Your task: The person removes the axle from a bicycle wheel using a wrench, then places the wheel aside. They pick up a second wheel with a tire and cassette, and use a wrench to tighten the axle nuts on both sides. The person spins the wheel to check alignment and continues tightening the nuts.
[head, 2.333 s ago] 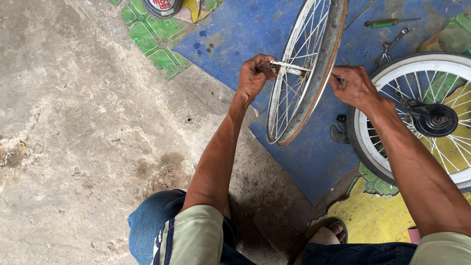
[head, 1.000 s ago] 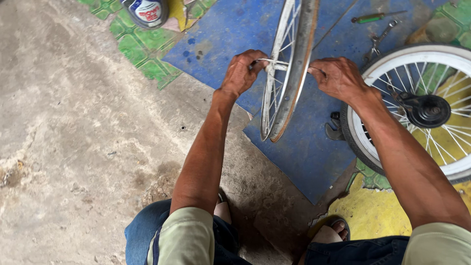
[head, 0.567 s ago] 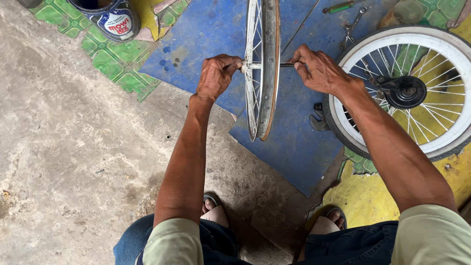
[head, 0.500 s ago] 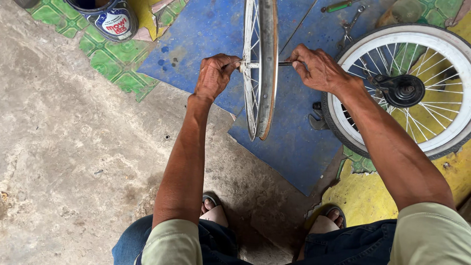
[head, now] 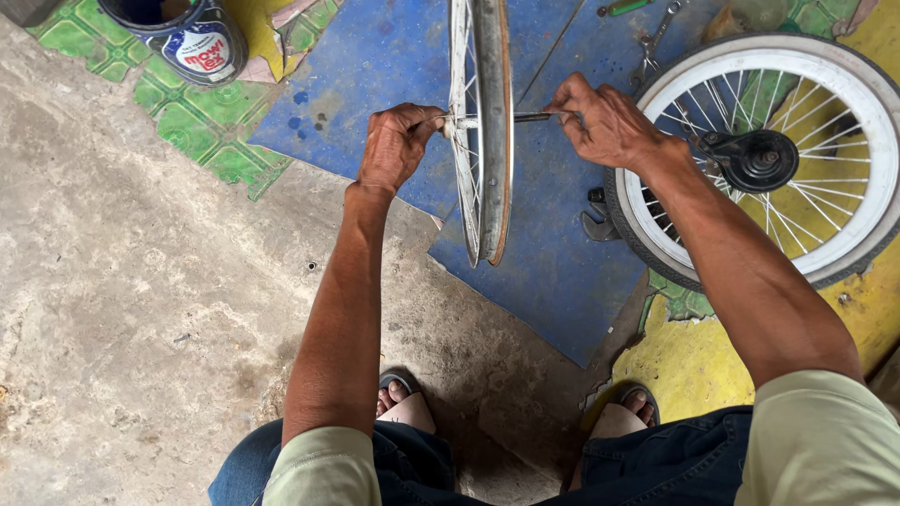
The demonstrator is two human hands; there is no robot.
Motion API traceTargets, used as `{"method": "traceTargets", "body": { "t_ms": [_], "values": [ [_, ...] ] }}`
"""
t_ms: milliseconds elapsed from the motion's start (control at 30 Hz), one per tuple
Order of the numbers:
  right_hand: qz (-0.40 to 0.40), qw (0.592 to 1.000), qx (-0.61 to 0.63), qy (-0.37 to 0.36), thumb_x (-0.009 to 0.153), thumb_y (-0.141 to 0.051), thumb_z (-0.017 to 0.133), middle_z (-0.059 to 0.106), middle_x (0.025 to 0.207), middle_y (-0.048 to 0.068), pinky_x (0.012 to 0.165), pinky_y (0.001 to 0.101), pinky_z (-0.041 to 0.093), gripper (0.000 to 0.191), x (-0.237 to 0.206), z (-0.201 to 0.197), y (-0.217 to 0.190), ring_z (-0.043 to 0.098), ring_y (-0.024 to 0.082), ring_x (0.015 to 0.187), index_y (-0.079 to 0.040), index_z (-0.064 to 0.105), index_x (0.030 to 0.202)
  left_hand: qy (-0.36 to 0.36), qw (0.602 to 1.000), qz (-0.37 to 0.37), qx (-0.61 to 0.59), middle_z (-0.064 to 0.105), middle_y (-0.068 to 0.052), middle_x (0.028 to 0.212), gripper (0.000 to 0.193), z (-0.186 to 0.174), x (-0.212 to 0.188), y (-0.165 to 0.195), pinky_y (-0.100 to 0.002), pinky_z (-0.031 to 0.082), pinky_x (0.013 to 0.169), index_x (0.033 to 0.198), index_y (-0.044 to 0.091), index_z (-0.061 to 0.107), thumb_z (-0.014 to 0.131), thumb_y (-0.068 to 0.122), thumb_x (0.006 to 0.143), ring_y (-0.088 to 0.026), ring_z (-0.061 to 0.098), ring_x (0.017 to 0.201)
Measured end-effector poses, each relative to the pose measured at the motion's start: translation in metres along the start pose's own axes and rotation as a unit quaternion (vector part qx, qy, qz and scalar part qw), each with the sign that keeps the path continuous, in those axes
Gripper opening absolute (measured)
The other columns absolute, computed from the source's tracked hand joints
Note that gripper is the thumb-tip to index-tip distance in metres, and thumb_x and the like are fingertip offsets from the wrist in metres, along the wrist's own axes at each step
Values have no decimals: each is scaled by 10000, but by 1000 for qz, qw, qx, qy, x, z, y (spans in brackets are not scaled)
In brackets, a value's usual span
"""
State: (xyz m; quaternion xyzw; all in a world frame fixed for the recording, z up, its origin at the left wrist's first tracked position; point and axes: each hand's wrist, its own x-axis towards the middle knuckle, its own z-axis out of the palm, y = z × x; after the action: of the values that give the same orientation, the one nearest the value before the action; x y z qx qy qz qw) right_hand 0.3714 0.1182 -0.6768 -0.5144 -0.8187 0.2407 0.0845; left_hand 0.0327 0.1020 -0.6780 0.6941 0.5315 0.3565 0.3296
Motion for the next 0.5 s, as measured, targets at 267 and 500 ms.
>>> {"method": "traceTargets", "body": {
  "t_ms": [267,500],
  "values": [
    [3,998,-50,35,989,-57,534,737,1109,215,857,473,585,217,2,3,0,739,333,832,-40,493,1202,0,1000,-18,-23,794,-51,1059,137,0,3,-3,-307,632,797,1043,144,795,731,133,923,-151,754,868],
    [-77,990,-46,105,957,-30,559,770,1101,127,731,443,592,232,3,-2,-10,735,275,814,-75,615,1177,17,1000,0,-7,797,-77,1000,163,-3,1,-2,-304,585,723,1087,126,795,761,124,928,-143,717,768]
  ]
}}
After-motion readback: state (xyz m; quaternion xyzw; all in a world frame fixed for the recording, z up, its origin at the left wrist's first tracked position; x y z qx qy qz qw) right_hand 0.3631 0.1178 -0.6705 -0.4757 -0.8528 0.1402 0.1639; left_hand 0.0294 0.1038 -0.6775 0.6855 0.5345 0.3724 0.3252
